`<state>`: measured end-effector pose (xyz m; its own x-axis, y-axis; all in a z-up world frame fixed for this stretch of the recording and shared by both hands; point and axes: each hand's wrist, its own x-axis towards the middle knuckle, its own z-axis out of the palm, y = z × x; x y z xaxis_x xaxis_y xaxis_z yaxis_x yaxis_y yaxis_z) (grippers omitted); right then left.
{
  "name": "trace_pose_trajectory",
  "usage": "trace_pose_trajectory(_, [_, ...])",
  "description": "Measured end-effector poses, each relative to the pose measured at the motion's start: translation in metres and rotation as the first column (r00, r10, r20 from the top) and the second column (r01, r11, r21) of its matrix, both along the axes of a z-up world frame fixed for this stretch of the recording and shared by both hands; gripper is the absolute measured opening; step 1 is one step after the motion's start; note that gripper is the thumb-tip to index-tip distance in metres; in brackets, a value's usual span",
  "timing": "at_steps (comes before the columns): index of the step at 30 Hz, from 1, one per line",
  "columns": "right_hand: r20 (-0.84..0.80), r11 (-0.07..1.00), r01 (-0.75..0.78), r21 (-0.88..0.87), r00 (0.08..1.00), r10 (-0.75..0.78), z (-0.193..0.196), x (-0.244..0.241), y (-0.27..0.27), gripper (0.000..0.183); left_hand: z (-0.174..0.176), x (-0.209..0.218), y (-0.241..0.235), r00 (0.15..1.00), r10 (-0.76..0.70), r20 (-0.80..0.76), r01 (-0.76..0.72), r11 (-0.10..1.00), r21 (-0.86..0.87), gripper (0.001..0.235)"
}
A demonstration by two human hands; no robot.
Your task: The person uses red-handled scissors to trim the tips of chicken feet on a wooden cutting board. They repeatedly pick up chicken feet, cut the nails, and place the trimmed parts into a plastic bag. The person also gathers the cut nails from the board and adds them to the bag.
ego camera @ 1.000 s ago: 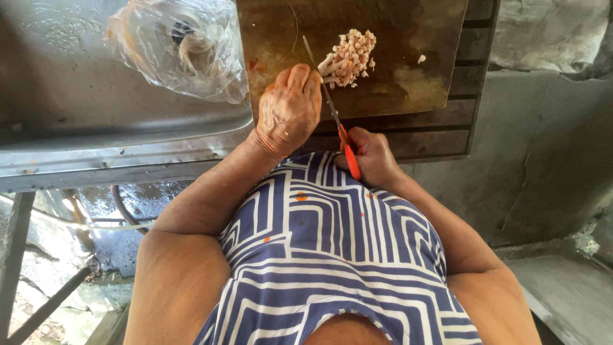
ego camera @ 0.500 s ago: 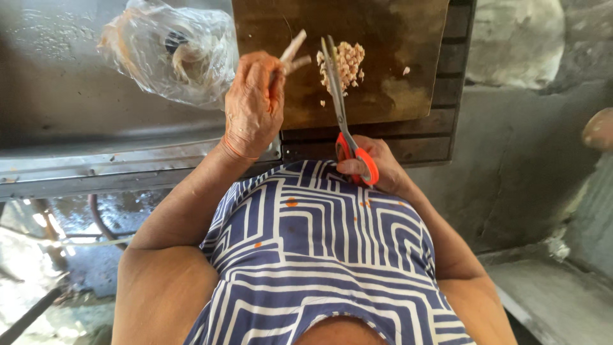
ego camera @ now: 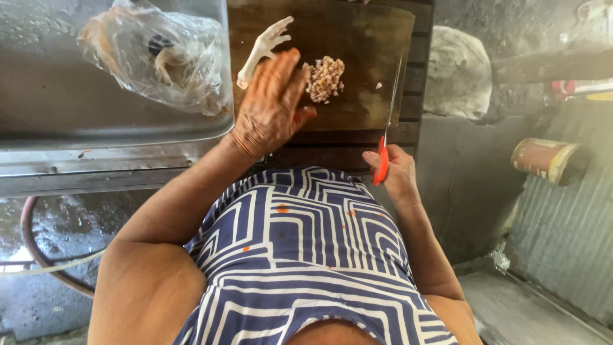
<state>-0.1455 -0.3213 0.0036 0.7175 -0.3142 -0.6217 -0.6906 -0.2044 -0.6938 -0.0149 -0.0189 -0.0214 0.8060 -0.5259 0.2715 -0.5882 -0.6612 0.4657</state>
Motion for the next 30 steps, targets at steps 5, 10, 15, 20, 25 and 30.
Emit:
trace_pose_trajectory(5, [-0.026, 0.994, -0.065, 0.089, 0.997, 0.068, -0.007, 0.007, -0.008, 0.035, 0.007, -0.008, -0.026, 0.998, 0.015, -0.057, -0.011, 0.997, 0.082, 0.103])
trace_pose_trajectory(10, [-0.027, 0.911, -0.143, 0.387, 0.986, 0.166, 0.001, 0.008, 0.003, 0.030, -0.008, -0.001, -0.055, 0.994, 0.081, -0.072, -0.071, 0.988, 0.135, 0.109])
trace_pose_trajectory(15, [0.016, 0.856, -0.209, 0.473, 0.973, 0.229, 0.017, 0.021, 0.000, 0.024, -0.005, 0.017, -0.073, 0.992, 0.096, -0.080, -0.088, 0.992, 0.094, 0.113])
trace_pose_trajectory(20, [0.010, 0.882, -0.238, 0.406, 0.967, 0.256, 0.021, 0.019, -0.016, 0.025, -0.001, 0.021, -0.092, 0.994, 0.091, -0.054, -0.089, 0.996, 0.030, 0.112])
trace_pose_trajectory(25, [0.042, 0.823, -0.249, 0.510, 0.963, 0.266, 0.024, 0.021, -0.031, 0.026, -0.013, 0.025, -0.114, 0.998, 0.058, 0.006, -0.058, 0.998, 0.020, 0.064])
trace_pose_trajectory(30, [0.126, 0.783, -0.273, 0.559, 0.961, 0.245, 0.019, 0.017, -0.048, 0.026, -0.041, 0.015, -0.115, 0.993, 0.044, 0.112, -0.022, 0.983, -0.185, 0.012])
